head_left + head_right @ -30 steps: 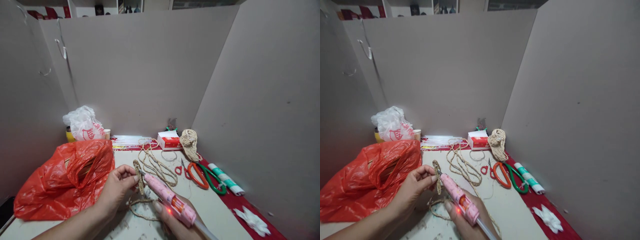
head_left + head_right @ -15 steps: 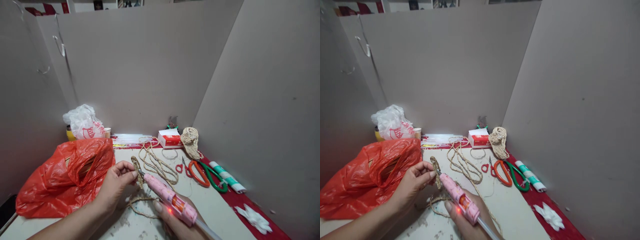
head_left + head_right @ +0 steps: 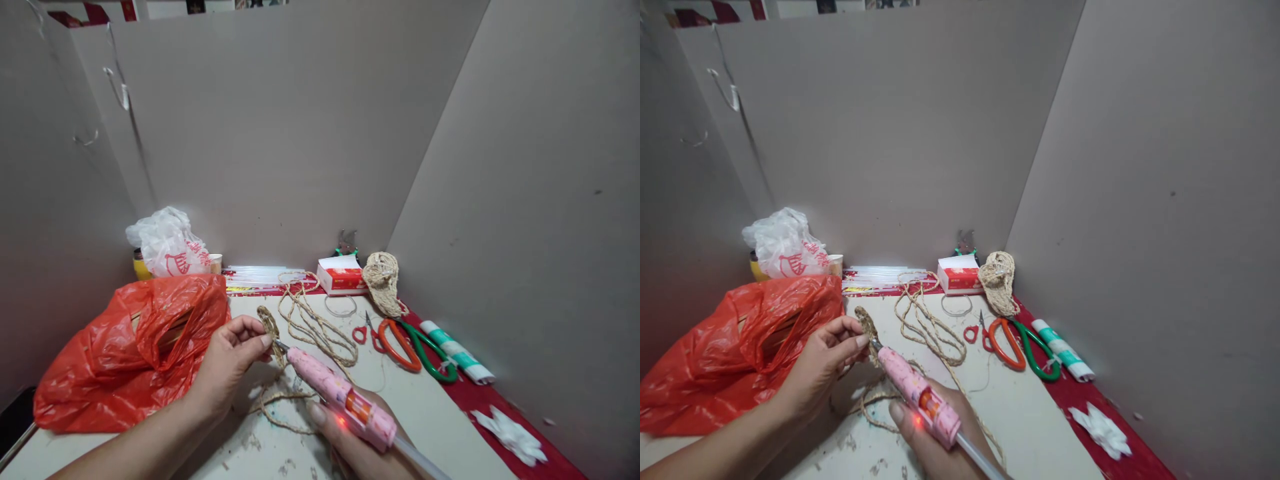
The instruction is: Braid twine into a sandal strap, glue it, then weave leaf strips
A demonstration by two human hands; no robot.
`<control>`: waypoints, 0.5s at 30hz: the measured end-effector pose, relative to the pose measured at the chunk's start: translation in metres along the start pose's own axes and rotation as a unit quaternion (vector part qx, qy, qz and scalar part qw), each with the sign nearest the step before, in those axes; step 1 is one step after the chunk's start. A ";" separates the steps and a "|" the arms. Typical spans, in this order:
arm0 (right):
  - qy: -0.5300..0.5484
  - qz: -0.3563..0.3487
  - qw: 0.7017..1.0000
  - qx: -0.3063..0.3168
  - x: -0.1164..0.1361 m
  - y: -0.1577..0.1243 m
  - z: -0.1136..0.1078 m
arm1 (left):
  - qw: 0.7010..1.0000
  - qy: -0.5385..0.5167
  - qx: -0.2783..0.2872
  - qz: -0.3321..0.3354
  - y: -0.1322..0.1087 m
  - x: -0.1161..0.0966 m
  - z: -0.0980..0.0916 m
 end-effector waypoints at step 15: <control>-0.076 0.028 0.996 -0.043 -0.003 -0.004 -0.001 | 1.000 -0.027 -0.009 0.001 -0.001 -0.004 -0.001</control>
Point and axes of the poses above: each hand's wrist, its own y-axis towards the middle knuckle, its own z-axis out of the palm, x = y × z, the point moved 5 cm from there along y, towards the middle knuckle, and after that the axes turned 2 degrees about z, right-handed, at the moved point
